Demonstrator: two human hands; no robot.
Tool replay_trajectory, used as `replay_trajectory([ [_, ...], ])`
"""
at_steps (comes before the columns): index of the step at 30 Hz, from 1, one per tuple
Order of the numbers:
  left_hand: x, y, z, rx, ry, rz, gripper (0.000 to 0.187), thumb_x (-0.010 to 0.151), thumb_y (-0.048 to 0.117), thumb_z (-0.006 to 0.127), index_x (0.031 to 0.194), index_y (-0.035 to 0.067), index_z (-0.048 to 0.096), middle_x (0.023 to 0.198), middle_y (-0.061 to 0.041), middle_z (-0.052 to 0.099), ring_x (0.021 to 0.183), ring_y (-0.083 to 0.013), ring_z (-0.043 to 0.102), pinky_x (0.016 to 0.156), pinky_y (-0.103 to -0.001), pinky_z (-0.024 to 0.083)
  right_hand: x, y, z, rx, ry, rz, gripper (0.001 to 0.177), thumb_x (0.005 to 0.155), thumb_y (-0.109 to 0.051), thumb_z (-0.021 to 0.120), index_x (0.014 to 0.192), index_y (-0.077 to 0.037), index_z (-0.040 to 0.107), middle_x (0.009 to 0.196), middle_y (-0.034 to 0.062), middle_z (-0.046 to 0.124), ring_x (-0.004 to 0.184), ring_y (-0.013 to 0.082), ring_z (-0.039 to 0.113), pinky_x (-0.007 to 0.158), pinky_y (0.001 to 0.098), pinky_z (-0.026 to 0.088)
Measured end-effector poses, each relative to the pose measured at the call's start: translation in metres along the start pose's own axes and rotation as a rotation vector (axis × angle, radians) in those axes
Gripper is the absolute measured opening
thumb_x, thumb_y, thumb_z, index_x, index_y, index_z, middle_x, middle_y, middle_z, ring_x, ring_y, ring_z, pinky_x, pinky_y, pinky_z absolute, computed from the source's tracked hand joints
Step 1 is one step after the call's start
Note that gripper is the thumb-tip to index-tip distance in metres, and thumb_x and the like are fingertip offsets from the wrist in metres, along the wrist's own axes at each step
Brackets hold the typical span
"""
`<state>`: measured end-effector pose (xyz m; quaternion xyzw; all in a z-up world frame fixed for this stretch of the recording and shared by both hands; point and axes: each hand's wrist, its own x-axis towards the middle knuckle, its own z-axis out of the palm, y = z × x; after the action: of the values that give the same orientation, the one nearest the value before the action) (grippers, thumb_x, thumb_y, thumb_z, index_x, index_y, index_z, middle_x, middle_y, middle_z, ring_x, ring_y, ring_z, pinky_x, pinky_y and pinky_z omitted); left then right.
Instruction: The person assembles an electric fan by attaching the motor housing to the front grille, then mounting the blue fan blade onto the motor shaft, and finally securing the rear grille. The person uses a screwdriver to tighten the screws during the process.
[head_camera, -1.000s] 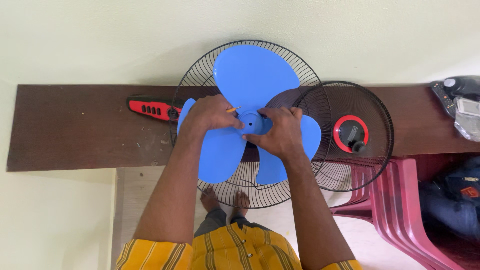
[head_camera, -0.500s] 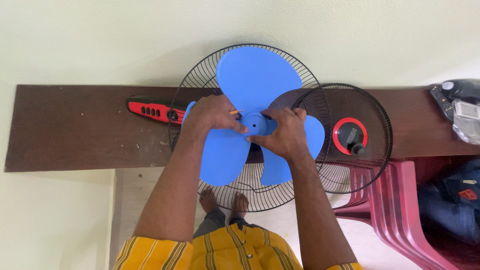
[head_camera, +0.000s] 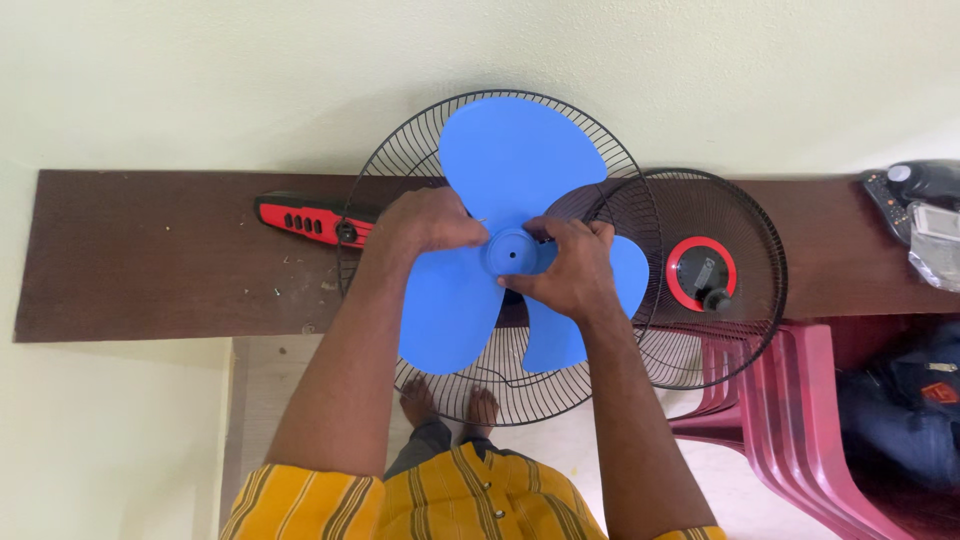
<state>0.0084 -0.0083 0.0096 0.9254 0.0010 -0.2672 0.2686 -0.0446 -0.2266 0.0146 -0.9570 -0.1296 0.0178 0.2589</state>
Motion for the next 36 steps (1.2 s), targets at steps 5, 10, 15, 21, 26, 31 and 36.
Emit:
replay_trajectory([
  [5, 0.012, 0.005, -0.004, 0.155, 0.01, -0.016, 0.038, 0.074, 0.022, 0.069, 0.108, 0.01, 0.08, 0.108, -0.018, 0.075, 0.102, -0.0344, 0.073, 0.09, -0.046, 0.056, -0.002, 0.017, 0.002, 0.097, -0.072, 0.081, 0.078, 0.047, -0.041, 0.096, 0.113, -0.01, 0.068, 0.103, 0.0089, 0.076, 0.102, 0.0237, 0.069, 0.109, 0.0433, 0.028],
  [10, 0.008, 0.015, -0.002, 0.342, 0.087, 0.037, 0.035, 0.072, 0.022, 0.081, 0.104, 0.008, 0.079, 0.101, -0.016, 0.076, 0.098, -0.0327, 0.074, 0.086, -0.045, 0.058, -0.001, 0.034, 0.009, 0.235, -0.158, 0.181, 0.1, 0.044, -0.043, 0.099, 0.129, -0.012, 0.056, 0.11, 0.0092, 0.072, 0.111, 0.0243, 0.066, 0.106, 0.0414, 0.037],
  [15, 0.005, 0.032, 0.002, 0.442, 0.103, -0.011, 0.054, 0.065, 0.039, 0.095, 0.104, 0.006, 0.078, 0.098, -0.013, 0.078, 0.095, -0.0281, 0.076, 0.082, -0.042, 0.061, 0.0, 0.034, 0.01, 0.164, -0.172, 0.179, 0.1, 0.046, -0.036, 0.101, 0.13, -0.01, 0.055, 0.11, 0.011, 0.074, 0.112, 0.0265, 0.067, 0.111, 0.0485, 0.027],
  [21, 0.013, 0.038, 0.008, 0.399, 0.199, -0.019, 0.039, 0.075, 0.031, 0.091, 0.106, 0.009, 0.08, 0.105, -0.013, 0.078, 0.101, -0.03, 0.075, 0.084, -0.041, 0.061, 0.004, 0.021, -0.006, 0.124, -0.233, 0.258, 0.098, 0.043, -0.035, 0.103, 0.127, -0.011, 0.058, 0.11, 0.0123, 0.074, 0.108, 0.0291, 0.069, 0.1, 0.0445, 0.048],
  [26, 0.015, 0.045, 0.011, 0.394, 0.113, -0.066, 0.05, 0.068, 0.03, 0.096, 0.11, 0.011, 0.078, 0.113, -0.013, 0.075, 0.109, -0.0288, 0.072, 0.089, -0.038, 0.059, 0.006, 0.015, -0.018, 0.121, -0.338, 0.371, 0.081, 0.043, -0.028, 0.102, 0.114, -0.01, 0.069, 0.102, 0.0114, 0.076, 0.099, 0.0283, 0.074, 0.088, 0.0409, 0.057],
  [31, 0.011, 0.046, 0.007, 0.372, 0.084, -0.073, 0.055, 0.064, 0.029, 0.099, 0.111, 0.01, 0.077, 0.114, -0.014, 0.074, 0.11, -0.03, 0.071, 0.09, -0.039, 0.059, 0.003, 0.021, -0.008, 0.363, -0.315, 0.278, 0.064, 0.054, -0.021, 0.097, 0.108, -0.006, 0.068, 0.092, 0.0099, 0.075, 0.086, 0.0211, 0.073, 0.076, 0.0365, 0.058],
  [36, 0.009, 0.04, 0.004, 0.358, 0.113, -0.019, 0.056, 0.065, 0.03, 0.099, 0.111, 0.007, 0.077, 0.11, -0.016, 0.075, 0.108, -0.0307, 0.072, 0.091, -0.039, 0.058, 0.007, 0.03, 0.01, 0.417, -0.239, 0.291, 0.038, 0.071, -0.023, 0.092, 0.097, -0.004, 0.071, 0.083, 0.0078, 0.074, 0.076, 0.0165, 0.069, 0.068, 0.0311, 0.057],
])
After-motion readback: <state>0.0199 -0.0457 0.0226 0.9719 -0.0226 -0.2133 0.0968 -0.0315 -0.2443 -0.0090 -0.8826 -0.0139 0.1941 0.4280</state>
